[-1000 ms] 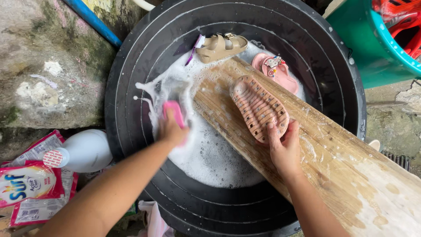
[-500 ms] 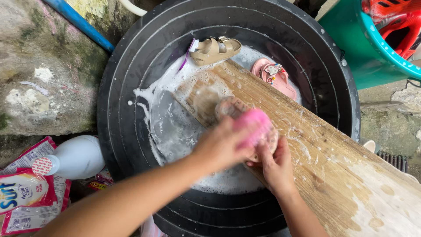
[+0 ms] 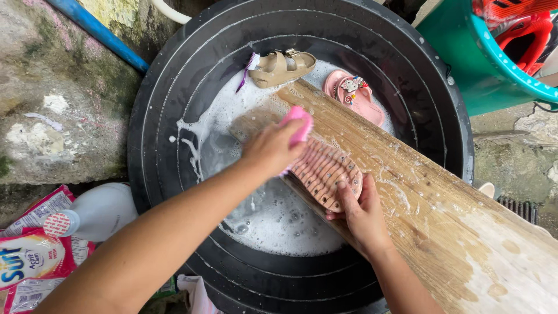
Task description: The person washes various shoes and sandals by scrubbing them with a pink brush and a toothbrush in a large basin of soapy water, using a wooden board for support.
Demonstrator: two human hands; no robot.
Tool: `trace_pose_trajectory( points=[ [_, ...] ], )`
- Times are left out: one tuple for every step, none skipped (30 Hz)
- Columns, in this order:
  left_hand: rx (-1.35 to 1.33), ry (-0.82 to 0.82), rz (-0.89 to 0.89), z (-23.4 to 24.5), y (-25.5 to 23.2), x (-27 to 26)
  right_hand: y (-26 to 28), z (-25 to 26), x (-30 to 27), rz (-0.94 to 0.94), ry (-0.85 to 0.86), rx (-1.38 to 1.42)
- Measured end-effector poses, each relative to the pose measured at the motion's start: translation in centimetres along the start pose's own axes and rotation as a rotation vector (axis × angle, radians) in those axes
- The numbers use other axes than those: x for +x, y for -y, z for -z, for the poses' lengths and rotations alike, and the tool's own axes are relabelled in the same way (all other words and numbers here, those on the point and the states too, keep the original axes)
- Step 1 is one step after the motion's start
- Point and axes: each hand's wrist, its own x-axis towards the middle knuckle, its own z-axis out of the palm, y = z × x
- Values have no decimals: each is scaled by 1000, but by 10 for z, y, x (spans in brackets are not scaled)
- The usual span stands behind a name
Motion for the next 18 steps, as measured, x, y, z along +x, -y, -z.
trace_pose_trajectory(
  points=[
    [32, 9, -122, -6, -10, -9, 1, 0, 0, 14, 21, -6],
    [65, 17, -244, -22, -28, -24, 0, 1, -1, 28, 43, -13],
    [96, 30, -365, -32, -39, -33, -1, 3, -1, 38, 61, -19],
    [80, -16, -392, -32, -38, -30, -4, 4, 0, 57, 60, -11],
    [62, -61, -413, -33, -33, -27, -7, 3, 0, 72, 63, -5],
    [44, -106, -435, -35, -27, -23, -9, 3, -2, 87, 65, 2],
    [-38, -110, -346, -29, -16, -10, -8, 3, -1, 67, 57, -5],
    [-119, -115, -258, -22, -5, 2, -7, 2, -1, 47, 50, -11],
    [-78, -106, -211, -20, 2, 5, -6, 2, -2, 24, 40, -16],
    [-36, -97, -165, -17, 6, 7, -5, 1, -2, 8, 23, -26],
    [5, -92, -117, -14, 8, 7, -3, 1, 1, -6, 9, -37],
    [23, -155, -274, -27, -2, -6, -3, 1, 3, -20, -5, -48],
    [41, -215, -432, -42, -17, -24, -5, 2, 3, 29, 36, -13],
    [51, -171, -458, -45, -23, -30, -7, 3, 2, 78, 78, 23],
    [59, -125, -482, -49, -29, -37, -9, 5, 1, 124, 119, 57],
    [67, -79, -506, -52, -31, -41, -12, 6, 1, 91, 84, 39],
    [37, -93, -423, -45, -24, -37, -14, 5, 1, 62, 50, 20],
    [7, -106, -340, -33, -10, -30, -15, 4, 1, 32, 16, 2]
  ],
)
